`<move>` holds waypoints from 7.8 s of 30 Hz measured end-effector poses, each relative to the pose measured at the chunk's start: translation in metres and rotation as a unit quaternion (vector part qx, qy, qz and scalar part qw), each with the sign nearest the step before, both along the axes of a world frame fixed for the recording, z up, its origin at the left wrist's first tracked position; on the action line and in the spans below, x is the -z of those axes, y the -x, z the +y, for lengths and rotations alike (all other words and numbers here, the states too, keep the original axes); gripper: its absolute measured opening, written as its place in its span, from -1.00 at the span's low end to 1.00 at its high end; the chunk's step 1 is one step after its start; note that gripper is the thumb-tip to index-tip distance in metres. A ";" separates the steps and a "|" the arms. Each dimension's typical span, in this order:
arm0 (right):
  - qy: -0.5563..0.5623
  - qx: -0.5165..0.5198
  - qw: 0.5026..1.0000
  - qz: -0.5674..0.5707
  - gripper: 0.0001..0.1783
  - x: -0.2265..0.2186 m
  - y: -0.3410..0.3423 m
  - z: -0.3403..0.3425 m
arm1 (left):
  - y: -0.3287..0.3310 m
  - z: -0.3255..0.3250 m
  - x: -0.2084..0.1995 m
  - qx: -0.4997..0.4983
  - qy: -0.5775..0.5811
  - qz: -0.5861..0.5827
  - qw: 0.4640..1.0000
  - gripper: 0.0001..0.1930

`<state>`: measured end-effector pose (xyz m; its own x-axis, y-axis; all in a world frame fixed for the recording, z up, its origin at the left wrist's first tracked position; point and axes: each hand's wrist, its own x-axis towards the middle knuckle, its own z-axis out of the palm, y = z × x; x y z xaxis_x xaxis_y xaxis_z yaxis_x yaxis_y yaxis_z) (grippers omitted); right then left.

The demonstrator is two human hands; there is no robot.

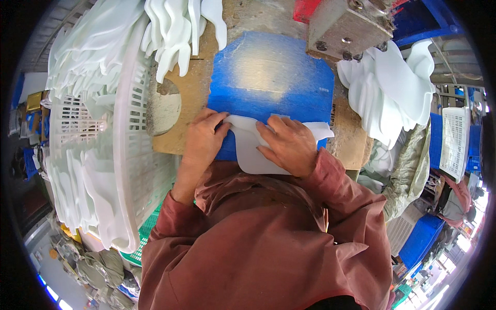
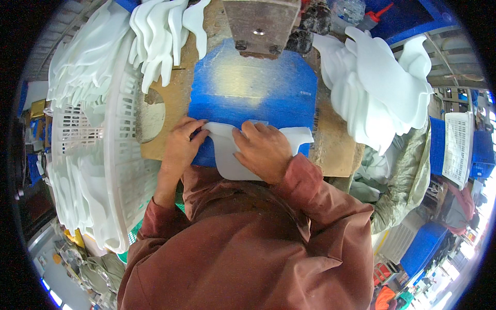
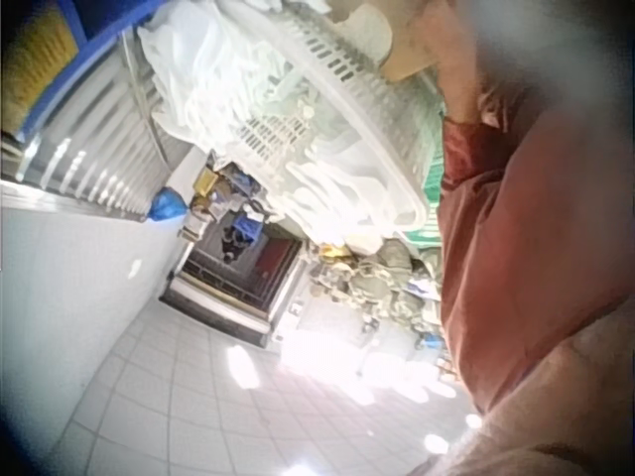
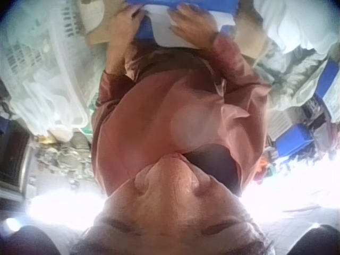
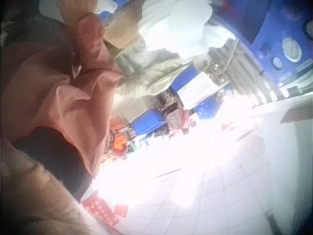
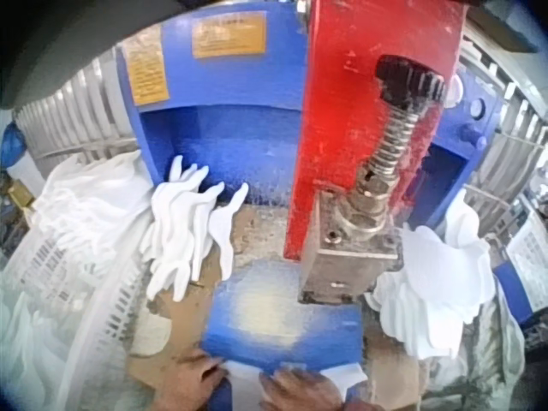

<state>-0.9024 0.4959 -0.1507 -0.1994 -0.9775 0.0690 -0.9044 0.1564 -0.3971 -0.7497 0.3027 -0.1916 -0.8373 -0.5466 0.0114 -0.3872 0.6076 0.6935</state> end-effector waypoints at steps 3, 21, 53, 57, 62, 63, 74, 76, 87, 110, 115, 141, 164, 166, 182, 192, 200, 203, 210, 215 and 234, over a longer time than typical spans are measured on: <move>-0.004 -0.003 0.999 0.032 -0.60 0.000 -0.001 -0.002 | 0.000 -0.004 -0.002 0.015 -0.009 0.005 1.000 -0.79; -0.009 -0.037 0.995 0.097 -0.70 0.008 0.006 -0.004 | 0.022 0.031 -0.023 0.062 0.100 0.097 0.988 -0.80; 0.117 0.328 0.921 -0.177 -0.85 0.029 0.026 0.085 | 0.025 0.062 -0.010 0.078 0.142 0.023 0.987 -0.74; 0.134 0.307 0.932 -0.138 -0.85 0.036 0.029 0.080 | 0.024 0.062 -0.009 0.080 0.145 0.024 0.986 -0.74; 0.112 0.293 0.945 -0.091 -0.88 0.041 0.029 0.079 | 0.026 0.060 -0.012 0.086 0.124 0.025 0.988 -0.73; 0.108 0.288 0.948 -0.081 -0.89 0.042 0.029 0.079 | 0.026 0.059 -0.015 0.089 0.114 0.027 0.989 -0.72; 0.135 0.339 0.928 -0.075 -0.79 0.029 0.017 0.086 | 0.057 0.132 -0.025 0.183 0.082 0.055 0.978 -0.60; 0.165 0.371 0.902 -0.144 -0.77 0.029 0.015 0.094 | 0.061 0.135 -0.019 0.183 0.105 0.041 0.977 -0.58; 0.219 0.434 0.731 -0.479 -0.82 0.046 0.014 0.115 | 0.059 0.134 -0.016 0.203 0.094 0.029 0.974 -0.53; 0.138 0.483 0.836 -0.221 -0.85 0.058 0.030 0.102 | 0.058 0.135 -0.010 0.202 0.099 0.032 0.974 -0.60; -0.039 0.472 0.860 -0.187 -0.69 0.058 0.042 0.112 | 0.053 0.144 0.017 0.149 0.067 0.044 0.986 -0.75; 0.140 0.289 0.918 -0.231 -0.57 0.026 0.021 0.092 | 0.045 0.113 0.029 0.124 0.074 0.242 0.959 -0.47; 0.300 0.121 0.799 -0.507 -0.15 -0.057 -0.024 0.044 | -0.104 0.022 -0.156 0.169 0.195 0.031 0.966 -0.70; 0.278 0.110 0.803 -0.516 -0.15 -0.056 -0.025 0.041 | -0.155 -0.008 -0.187 0.115 0.192 0.066 0.972 -0.69; 0.198 0.106 0.832 -0.507 -0.61 -0.021 -0.012 0.089 | -0.380 -0.074 -0.154 -0.213 0.237 -0.118 0.940 -0.73; 0.331 0.428 0.835 0.095 -0.55 -0.074 0.088 0.178 | -0.366 -0.081 -0.191 -0.268 0.234 -0.173 0.919 -0.54; 0.091 0.412 0.872 0.248 -0.28 -0.063 0.148 0.189 | -0.221 0.015 -0.243 -0.035 0.193 -0.119 0.973 -0.53; 0.141 0.375 0.876 0.268 -0.29 -0.054 0.154 0.173 | -0.165 0.041 -0.224 0.020 0.165 -0.103 0.981 -0.53; 0.123 0.336 0.883 0.302 -0.38 0.001 0.207 0.169 | -0.100 0.075 -0.161 0.187 0.188 -0.037 0.964 -0.59; 0.090 0.296 0.900 0.308 -0.52 -0.021 0.232 0.175 | -0.098 0.116 -0.092 0.229 0.104 0.040 0.967 -0.61; 0.257 0.307 0.857 0.324 -0.73 -0.097 0.067 0.195 | -0.063 0.122 -0.085 0.128 -0.551 0.153 0.810 -0.36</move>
